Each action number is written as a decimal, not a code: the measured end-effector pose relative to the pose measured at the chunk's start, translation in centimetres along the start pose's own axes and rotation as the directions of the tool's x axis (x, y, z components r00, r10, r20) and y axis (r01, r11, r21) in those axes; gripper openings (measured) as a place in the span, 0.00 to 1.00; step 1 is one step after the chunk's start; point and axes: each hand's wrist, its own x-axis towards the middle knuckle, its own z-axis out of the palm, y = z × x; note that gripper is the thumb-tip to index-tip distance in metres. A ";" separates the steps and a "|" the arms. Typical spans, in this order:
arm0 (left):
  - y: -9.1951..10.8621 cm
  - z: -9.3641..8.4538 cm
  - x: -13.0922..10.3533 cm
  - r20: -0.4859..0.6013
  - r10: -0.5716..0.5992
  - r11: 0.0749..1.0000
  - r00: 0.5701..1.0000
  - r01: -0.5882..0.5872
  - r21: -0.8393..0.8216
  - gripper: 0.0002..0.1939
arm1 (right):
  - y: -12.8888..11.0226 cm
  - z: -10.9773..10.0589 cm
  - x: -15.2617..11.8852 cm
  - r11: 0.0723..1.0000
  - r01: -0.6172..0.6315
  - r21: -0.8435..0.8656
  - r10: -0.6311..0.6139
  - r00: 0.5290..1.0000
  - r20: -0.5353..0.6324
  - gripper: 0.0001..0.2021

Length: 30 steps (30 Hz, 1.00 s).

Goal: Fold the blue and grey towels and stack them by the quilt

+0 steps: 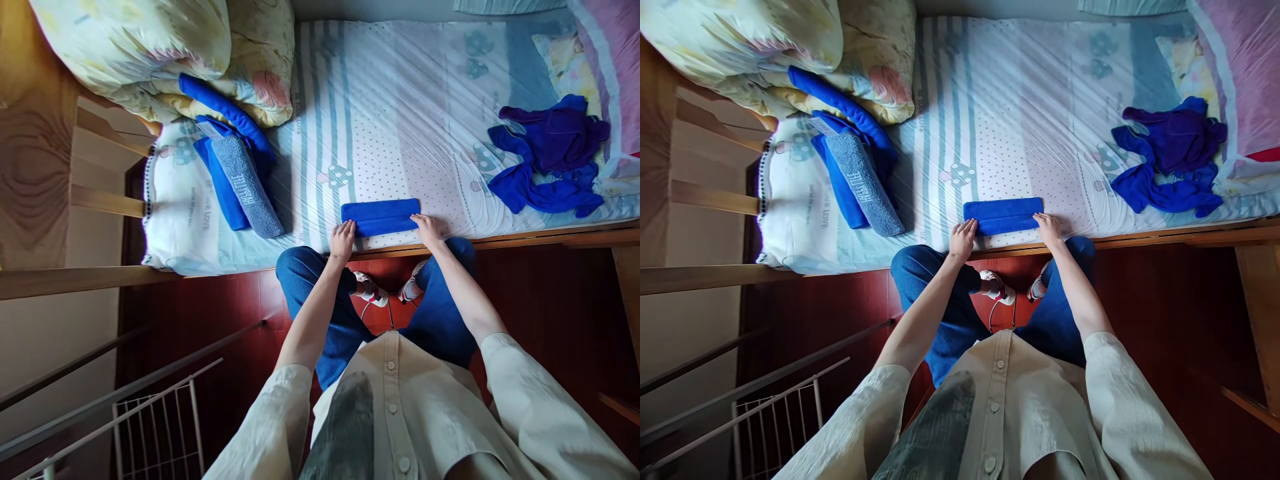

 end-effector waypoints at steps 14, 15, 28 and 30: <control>0.5 -1.0 -2.4 -0.023 -0.130 0.915 0.991 0.111 -0.387 0.31 | 1.9 -2.8 -2.4 0.942 -0.148 0.302 0.143 0.989 0.036 0.16; 0.5 -1.0 -2.3 -0.029 -0.179 0.885 0.983 0.148 -0.442 0.29 | 2.2 -2.7 -2.2 0.921 -0.169 0.351 0.166 0.985 0.038 0.15; -0.2 -0.2 0.1 -0.034 -0.538 0.680 0.842 0.409 -0.609 0.10 | 3.5 0.9 -0.8 0.734 -0.228 0.640 0.316 0.948 -0.026 0.17; -0.2 -0.3 0.2 -0.034 -0.559 0.684 0.829 0.437 -0.584 0.09 | 3.6 0.9 -0.7 0.766 -0.250 0.592 0.324 0.946 -0.021 0.18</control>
